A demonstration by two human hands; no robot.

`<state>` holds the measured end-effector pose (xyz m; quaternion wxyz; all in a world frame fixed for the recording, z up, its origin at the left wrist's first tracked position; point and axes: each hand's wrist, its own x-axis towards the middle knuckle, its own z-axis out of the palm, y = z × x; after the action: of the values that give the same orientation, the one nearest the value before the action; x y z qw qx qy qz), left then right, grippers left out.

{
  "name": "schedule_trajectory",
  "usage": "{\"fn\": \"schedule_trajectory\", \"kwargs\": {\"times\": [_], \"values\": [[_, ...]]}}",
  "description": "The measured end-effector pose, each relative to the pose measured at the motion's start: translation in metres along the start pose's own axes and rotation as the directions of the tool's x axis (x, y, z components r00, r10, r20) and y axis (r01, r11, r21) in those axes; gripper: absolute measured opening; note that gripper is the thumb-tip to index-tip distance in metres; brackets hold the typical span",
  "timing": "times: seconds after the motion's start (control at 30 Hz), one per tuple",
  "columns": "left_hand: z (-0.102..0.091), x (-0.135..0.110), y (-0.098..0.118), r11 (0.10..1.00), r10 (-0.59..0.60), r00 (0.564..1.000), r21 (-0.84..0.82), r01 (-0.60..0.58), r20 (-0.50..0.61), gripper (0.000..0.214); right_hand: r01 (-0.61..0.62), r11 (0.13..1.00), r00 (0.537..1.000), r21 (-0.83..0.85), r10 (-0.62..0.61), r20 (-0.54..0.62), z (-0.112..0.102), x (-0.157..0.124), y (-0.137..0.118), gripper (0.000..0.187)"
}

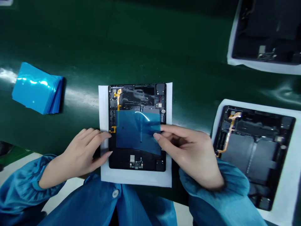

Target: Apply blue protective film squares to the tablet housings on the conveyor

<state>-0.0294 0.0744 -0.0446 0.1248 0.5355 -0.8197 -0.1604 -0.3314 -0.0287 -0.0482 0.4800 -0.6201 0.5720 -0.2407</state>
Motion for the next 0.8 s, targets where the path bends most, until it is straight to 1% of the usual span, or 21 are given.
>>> {"fn": "schedule_trajectory", "kwargs": {"times": [0.1,0.17,0.23,0.3,0.37,0.43,0.53,0.63,0.8], "values": [[-0.008,0.011,-0.008,0.996,0.015,1.000,0.087,-0.015,-0.005,0.030,0.013,1.000,1.000,0.003,-0.013,0.005,0.000,-0.003,0.002,0.012],[-0.012,0.019,-0.013,0.987,0.022,1.000,0.159,-0.019,-0.020,0.039,0.023,1.000,1.000,-0.009,-0.023,0.021,-0.002,-0.005,0.004,0.012],[-0.013,0.027,-0.016,0.979,0.029,1.000,0.203,-0.026,-0.012,0.056,0.035,0.999,0.999,-0.032,-0.034,0.032,-0.004,-0.005,0.006,0.014],[-0.012,0.033,-0.018,0.975,0.041,0.999,0.216,-0.045,0.023,0.077,0.036,0.998,0.999,-0.055,-0.035,0.032,-0.005,-0.005,0.009,0.017],[-0.010,0.036,-0.018,0.976,0.050,0.997,0.206,-0.063,0.065,0.087,0.025,0.997,0.999,-0.074,-0.023,0.027,-0.005,-0.005,0.010,0.021],[-0.009,0.038,-0.018,0.980,0.056,0.995,0.189,-0.070,0.080,0.087,0.011,0.995,1.000,-0.100,-0.009,0.021,-0.005,-0.005,0.010,0.025],[-0.008,0.037,-0.018,0.983,0.049,0.995,0.174,-0.064,0.089,0.084,0.016,0.990,1.000,-0.138,-0.018,-0.008,-0.002,-0.006,0.011,0.025],[-0.007,0.036,-0.021,0.982,0.054,0.994,0.175,-0.069,0.090,0.090,0.045,0.984,0.999,-0.175,-0.049,-0.018,0.000,-0.007,0.011,0.025],[-0.005,0.035,-0.024,0.981,0.088,0.995,0.168,-0.097,0.055,0.094,0.116,0.962,0.992,-0.247,-0.125,-0.023,0.002,-0.008,0.010,0.023]]}}
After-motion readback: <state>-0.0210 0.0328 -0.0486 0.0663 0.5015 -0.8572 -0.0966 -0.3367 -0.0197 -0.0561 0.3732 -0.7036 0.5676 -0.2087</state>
